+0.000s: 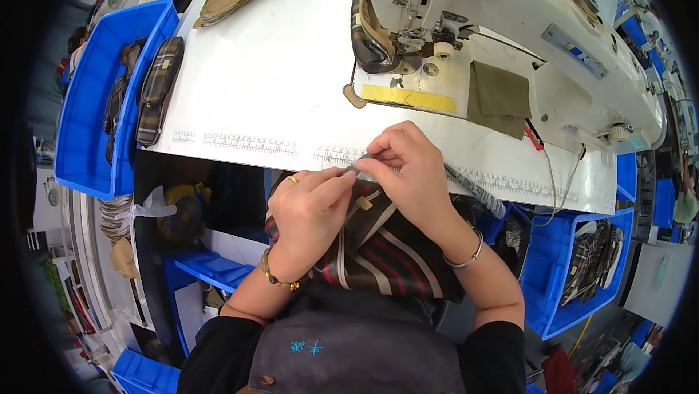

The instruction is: Sewing a leather strap onto a patterned handbag.

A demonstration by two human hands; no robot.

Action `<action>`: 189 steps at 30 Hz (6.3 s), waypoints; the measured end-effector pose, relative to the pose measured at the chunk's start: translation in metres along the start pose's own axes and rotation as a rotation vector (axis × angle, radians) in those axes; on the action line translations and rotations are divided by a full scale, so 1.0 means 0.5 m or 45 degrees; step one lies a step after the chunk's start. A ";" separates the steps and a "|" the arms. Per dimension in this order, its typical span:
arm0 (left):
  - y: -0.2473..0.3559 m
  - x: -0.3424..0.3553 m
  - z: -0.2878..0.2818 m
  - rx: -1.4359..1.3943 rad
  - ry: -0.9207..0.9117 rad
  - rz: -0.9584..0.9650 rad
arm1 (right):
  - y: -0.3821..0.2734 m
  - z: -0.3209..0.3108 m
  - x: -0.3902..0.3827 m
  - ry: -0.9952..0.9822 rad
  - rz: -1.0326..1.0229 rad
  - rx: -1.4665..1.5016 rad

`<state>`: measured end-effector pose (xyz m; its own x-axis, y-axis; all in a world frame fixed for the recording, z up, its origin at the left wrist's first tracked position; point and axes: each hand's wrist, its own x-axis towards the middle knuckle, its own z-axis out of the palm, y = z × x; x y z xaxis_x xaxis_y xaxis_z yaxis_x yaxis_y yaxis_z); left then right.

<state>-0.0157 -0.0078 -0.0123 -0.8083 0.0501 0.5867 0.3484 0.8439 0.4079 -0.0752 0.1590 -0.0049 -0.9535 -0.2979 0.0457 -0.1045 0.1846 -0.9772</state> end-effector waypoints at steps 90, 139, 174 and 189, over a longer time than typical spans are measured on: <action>0.027 -0.082 -0.028 -0.222 0.063 0.091 | -0.029 -0.005 -0.083 -0.313 -0.949 -1.083; 0.038 -0.113 -0.032 -0.198 0.039 0.114 | -0.063 -0.013 -0.047 -0.037 -0.211 -0.172; -0.020 -0.079 -0.053 -0.785 -0.729 -0.376 | -0.170 -0.133 -0.040 -0.261 0.143 0.147; -0.011 -0.084 -0.040 -1.362 -0.742 -0.700 | -0.141 -0.103 -0.066 -0.519 -0.017 -0.423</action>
<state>0.0256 -0.0251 -0.0252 -0.9526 0.2863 -0.1029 -0.1043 0.0104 0.9945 -0.0511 0.2043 0.0730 -0.7709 -0.6304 -0.0914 -0.2631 0.4458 -0.8556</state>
